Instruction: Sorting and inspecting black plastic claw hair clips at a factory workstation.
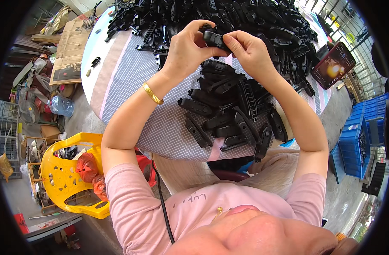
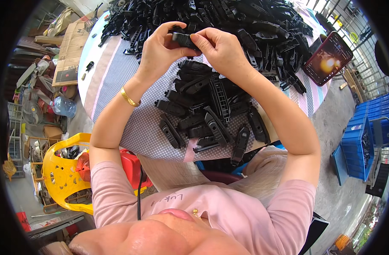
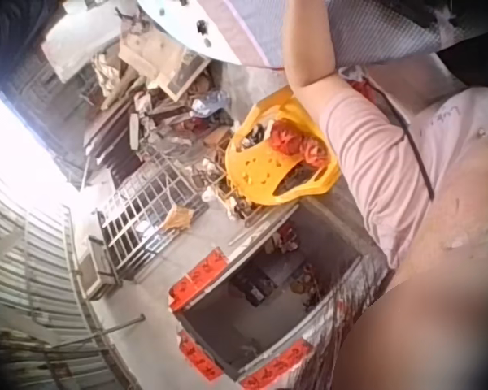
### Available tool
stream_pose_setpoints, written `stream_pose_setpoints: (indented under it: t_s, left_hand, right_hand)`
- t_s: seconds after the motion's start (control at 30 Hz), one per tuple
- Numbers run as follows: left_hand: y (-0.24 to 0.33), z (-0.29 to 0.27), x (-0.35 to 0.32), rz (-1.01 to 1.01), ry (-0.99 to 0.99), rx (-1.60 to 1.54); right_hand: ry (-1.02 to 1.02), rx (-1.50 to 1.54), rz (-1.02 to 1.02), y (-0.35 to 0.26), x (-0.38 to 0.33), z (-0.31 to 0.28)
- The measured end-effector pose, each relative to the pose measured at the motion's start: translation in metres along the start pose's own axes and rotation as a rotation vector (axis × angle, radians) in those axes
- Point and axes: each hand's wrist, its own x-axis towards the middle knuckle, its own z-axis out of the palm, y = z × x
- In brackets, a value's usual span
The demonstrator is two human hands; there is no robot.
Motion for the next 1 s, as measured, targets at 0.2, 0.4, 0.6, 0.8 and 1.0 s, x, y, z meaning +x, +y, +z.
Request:
stream_pose_setpoints:
  t_s: [0.2,0.4,0.6,0.8,1.0]
  left_hand:
    - [0.009,0.01,-0.006,0.02,0.075,-0.205]
    - [0.017,0.007,-0.009,-0.11,0.013,-0.39]
    - [0.017,-0.007,-0.004,-0.097,-0.011,-0.287]
    - [0.013,-0.012,0.001,-0.035,-0.04,-0.375]
    - [0.021,-0.017,0.001,0.017,-0.075,-0.269]
  right_hand:
    - [0.125,-0.058,-0.108,0.006,-0.002,0.001]
    - [0.192,-0.14,-0.23,0.001,-0.004,0.004]
    - [0.164,-0.392,-0.346,0.001,0.0,-0.006]
    - [-0.235,-0.115,-0.113,0.0,0.006,-0.02]
    - [-0.087,-0.185,-0.176,-0.016,0.0,-0.021]
